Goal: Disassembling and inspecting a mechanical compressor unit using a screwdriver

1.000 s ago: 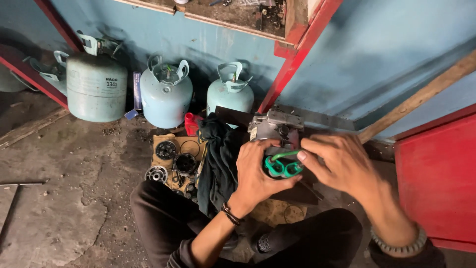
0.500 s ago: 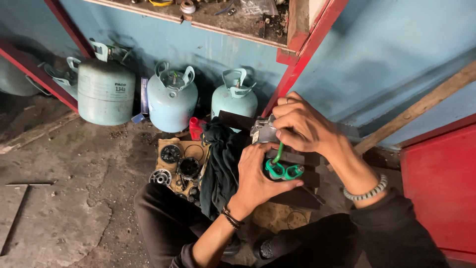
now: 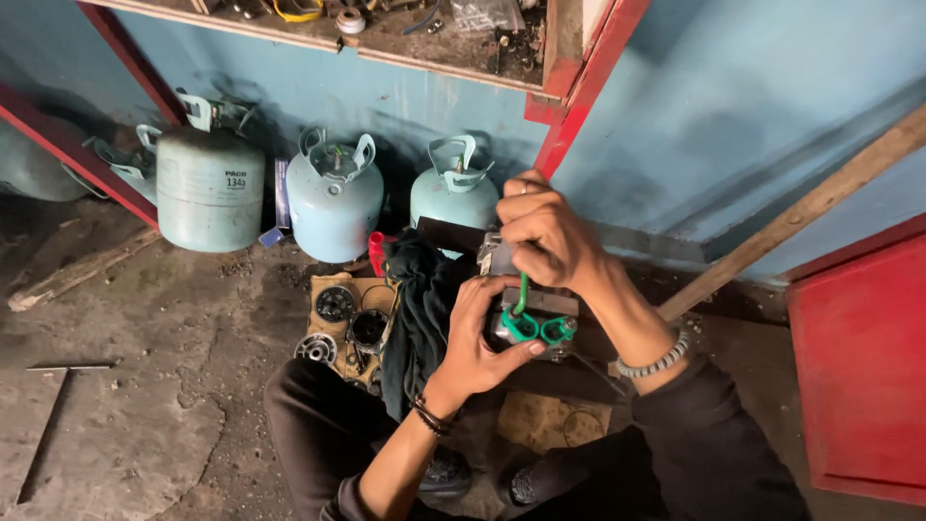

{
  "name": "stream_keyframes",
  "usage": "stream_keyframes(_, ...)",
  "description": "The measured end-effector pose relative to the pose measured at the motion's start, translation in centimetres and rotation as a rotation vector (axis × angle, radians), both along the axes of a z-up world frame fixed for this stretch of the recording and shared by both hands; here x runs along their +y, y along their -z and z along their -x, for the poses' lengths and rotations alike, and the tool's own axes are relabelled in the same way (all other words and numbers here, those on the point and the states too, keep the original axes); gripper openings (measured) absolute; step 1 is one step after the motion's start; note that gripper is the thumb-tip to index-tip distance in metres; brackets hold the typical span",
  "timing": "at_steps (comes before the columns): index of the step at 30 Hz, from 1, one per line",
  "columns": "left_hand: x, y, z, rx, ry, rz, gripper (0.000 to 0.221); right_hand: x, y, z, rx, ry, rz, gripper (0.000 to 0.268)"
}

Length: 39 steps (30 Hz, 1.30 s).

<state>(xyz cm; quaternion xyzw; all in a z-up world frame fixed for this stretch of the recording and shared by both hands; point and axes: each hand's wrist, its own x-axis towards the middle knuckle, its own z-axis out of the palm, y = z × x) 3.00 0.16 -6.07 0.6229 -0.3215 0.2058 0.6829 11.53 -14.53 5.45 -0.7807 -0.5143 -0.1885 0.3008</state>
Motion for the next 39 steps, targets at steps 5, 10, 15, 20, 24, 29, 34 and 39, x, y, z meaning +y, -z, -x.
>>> stream_keyframes(5,0.1,0.8,-0.2,-0.007,-0.002,0.000,0.070,0.9,-0.4,-0.6,0.026,-0.084,0.014,0.031)
stream_keyframes(10,0.0,0.6,-0.3,-0.010,-0.007,-0.002,0.070,1.0,-0.5,-0.5,-0.038,-0.078,0.002,0.032)
stream_keyframes(15,0.0,0.3,-0.2,-0.003,-0.001,0.004,0.070,1.2,-0.6,-1.3,0.147,-0.112,-0.314,0.038)
stream_keyframes(20,0.5,0.2,-0.1,0.008,0.039,0.000,0.071,-2.6,-1.4,0.3,0.187,0.075,-0.520,0.041)
stream_keyframes(24,1.5,-0.2,-0.2,-0.011,0.108,-0.037,0.065,-5.4,0.4,6.9,0.477,0.707,-0.617,0.047)
stream_keyframes(29,2.5,-1.4,-0.6,-0.032,0.143,-0.108,0.063,-7.4,11.1,13.6,0.515,0.892,-0.638,0.061)
stream_keyframes(34,3.8,-4.0,-0.4,-0.038,0.166,-0.227,0.056,-3.7,13.9,16.2,0.595,0.884,-0.649,0.062)
stream_keyframes(39,3.7,-4.9,0.2,-0.023,0.107,-0.262,0.048,-4.5,18.5,15.9,0.603,0.727,-0.843,0.047)
